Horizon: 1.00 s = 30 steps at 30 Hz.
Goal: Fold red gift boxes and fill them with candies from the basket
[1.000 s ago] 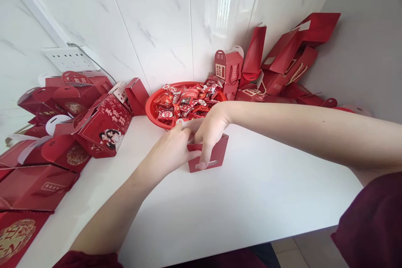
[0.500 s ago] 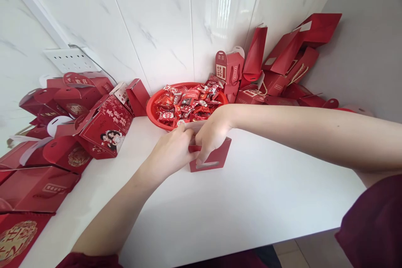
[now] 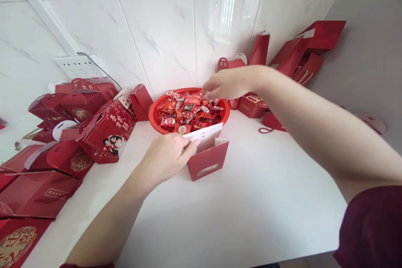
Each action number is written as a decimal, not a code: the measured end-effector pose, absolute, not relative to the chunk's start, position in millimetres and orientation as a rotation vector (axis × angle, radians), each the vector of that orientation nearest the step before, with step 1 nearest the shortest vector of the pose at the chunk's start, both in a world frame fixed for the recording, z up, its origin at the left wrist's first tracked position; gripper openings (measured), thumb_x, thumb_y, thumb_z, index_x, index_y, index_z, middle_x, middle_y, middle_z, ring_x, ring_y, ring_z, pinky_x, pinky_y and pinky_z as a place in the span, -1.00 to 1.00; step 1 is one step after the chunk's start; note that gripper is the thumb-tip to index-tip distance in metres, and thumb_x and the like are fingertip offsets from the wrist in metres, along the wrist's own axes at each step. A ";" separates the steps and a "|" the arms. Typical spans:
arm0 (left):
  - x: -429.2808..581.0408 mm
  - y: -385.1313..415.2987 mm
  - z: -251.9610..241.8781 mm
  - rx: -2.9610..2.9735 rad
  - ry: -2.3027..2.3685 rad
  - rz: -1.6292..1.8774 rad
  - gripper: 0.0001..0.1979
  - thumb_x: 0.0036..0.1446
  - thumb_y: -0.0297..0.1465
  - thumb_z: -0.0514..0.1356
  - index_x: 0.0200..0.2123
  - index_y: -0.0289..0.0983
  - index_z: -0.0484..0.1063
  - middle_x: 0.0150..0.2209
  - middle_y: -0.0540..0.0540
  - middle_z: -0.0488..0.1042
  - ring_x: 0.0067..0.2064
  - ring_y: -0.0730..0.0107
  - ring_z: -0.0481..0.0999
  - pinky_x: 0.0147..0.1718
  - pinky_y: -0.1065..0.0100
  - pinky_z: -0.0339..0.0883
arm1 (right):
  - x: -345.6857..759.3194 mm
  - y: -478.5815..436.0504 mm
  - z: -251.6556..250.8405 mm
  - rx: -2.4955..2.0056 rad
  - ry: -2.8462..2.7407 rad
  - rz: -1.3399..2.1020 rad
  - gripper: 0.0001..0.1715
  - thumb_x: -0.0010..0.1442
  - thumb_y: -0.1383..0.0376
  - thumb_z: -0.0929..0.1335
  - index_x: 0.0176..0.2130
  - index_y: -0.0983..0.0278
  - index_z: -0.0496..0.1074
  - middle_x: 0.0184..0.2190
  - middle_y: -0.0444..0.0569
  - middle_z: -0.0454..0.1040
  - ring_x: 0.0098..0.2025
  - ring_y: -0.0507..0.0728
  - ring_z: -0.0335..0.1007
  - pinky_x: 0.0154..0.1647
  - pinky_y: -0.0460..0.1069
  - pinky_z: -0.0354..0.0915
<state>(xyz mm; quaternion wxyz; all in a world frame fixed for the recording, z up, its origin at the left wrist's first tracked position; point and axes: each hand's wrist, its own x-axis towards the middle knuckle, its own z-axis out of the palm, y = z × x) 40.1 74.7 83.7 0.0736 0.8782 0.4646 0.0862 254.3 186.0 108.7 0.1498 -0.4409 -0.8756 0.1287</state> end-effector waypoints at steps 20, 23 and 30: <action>29.5 91.2 83.0 2.436 1.253 0.307 -0.68 0.17 -0.29 0.06 -0.23 -0.15 0.62 -0.39 -0.02 0.59 -0.29 0.25 0.56 -0.38 0.37 0.31 | 248.5 180.4 45.4 -1.125 -1.933 0.342 -0.66 0.25 0.30 0.28 0.03 0.28 0.33 -0.03 0.06 0.53 -0.02 0.16 0.47 0.01 0.02 0.30; 29.8 94.7 79.9 2.370 1.236 0.326 -0.65 0.17 -0.26 0.06 -0.15 -0.17 0.62 -0.35 -0.05 0.62 -0.33 0.27 0.55 -0.37 0.36 0.36 | 262.4 144.2 62.3 -0.912 -1.787 0.603 -0.69 0.32 0.20 0.24 0.04 0.23 0.26 -0.09 0.03 0.52 -0.11 0.12 0.50 -0.09 0.02 0.35; 27.4 97.2 78.2 2.365 1.248 0.308 -0.70 0.20 -0.24 0.05 -0.27 -0.18 0.57 -0.42 -0.03 0.54 -0.43 0.33 0.47 -0.46 0.38 0.26 | 260.2 99.2 78.8 -0.710 -2.163 0.773 -0.80 0.27 0.30 0.34 -0.08 0.22 0.39 -0.16 -0.03 0.55 -0.14 0.12 0.49 -0.17 -0.01 0.37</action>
